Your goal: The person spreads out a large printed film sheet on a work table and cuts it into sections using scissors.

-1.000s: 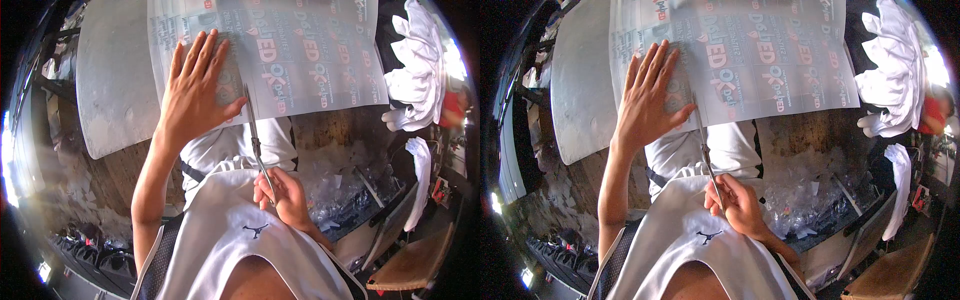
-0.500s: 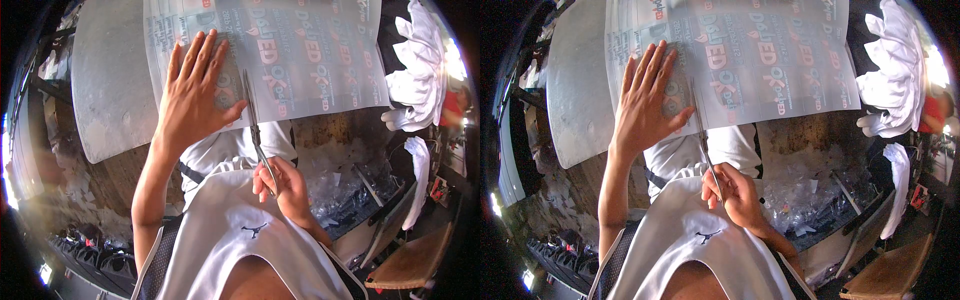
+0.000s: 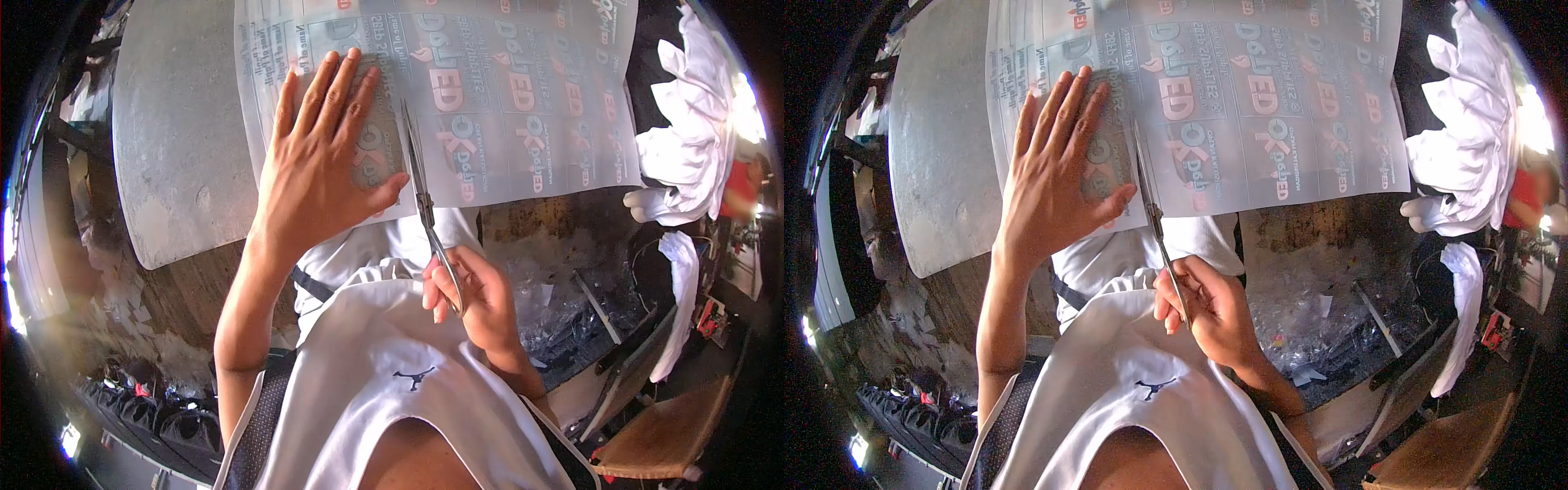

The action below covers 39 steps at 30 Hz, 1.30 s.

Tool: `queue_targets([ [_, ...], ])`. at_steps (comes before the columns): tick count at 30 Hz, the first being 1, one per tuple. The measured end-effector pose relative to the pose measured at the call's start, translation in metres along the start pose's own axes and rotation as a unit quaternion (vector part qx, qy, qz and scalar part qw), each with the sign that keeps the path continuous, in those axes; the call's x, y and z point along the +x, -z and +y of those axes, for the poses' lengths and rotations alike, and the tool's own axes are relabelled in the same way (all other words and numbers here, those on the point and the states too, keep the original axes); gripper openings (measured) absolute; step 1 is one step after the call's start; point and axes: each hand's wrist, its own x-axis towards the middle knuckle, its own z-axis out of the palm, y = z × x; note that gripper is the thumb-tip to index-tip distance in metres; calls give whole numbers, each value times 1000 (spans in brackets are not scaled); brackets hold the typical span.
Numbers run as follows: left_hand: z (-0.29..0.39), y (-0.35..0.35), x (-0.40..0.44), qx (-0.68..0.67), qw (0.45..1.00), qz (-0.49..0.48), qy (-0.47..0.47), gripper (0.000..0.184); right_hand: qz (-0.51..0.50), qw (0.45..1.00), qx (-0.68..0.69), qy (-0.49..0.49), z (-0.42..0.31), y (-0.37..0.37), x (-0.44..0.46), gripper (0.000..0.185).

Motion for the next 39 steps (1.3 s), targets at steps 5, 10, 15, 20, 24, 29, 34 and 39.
queue_targets([
  [5, -1, 1, 0, -5, 1000, 0, -2, 100, 0, 1000, 0, 1, -7, 0, 5, 27],
  [10, -1, 3, 1, -14, 1000, -4, 1, 101, -1, 1000, -6, 3, -12, 2, 11, 26],
  [15, -1, 2, 0, -22, 1000, -1, 3, 101, 4, 1000, -8, -7, -14, 3, 15, 25],
  [20, 0, 3, 1, -25, 1000, -3, 2, 99, 3, 1000, -17, -7, -20, 2, 17, 24],
  [24, 0, 4, 1, -32, 999, -7, 5, 99, 3, 1000, -20, -9, -21, 2, 19, 23],
  [29, 0, 3, 1, -34, 999, -7, 8, 99, 6, 1000, -15, -17, -24, 0, 22, 24],
  [34, 0, 3, 0, -54, 998, -7, 6, 96, 3, 1000, -10, -10, -28, -1, 26, 25],
  [39, 1, 4, 1, -41, 999, -11, 13, 98, 3, 1000, -3, -3, -29, -4, 30, 28],
])
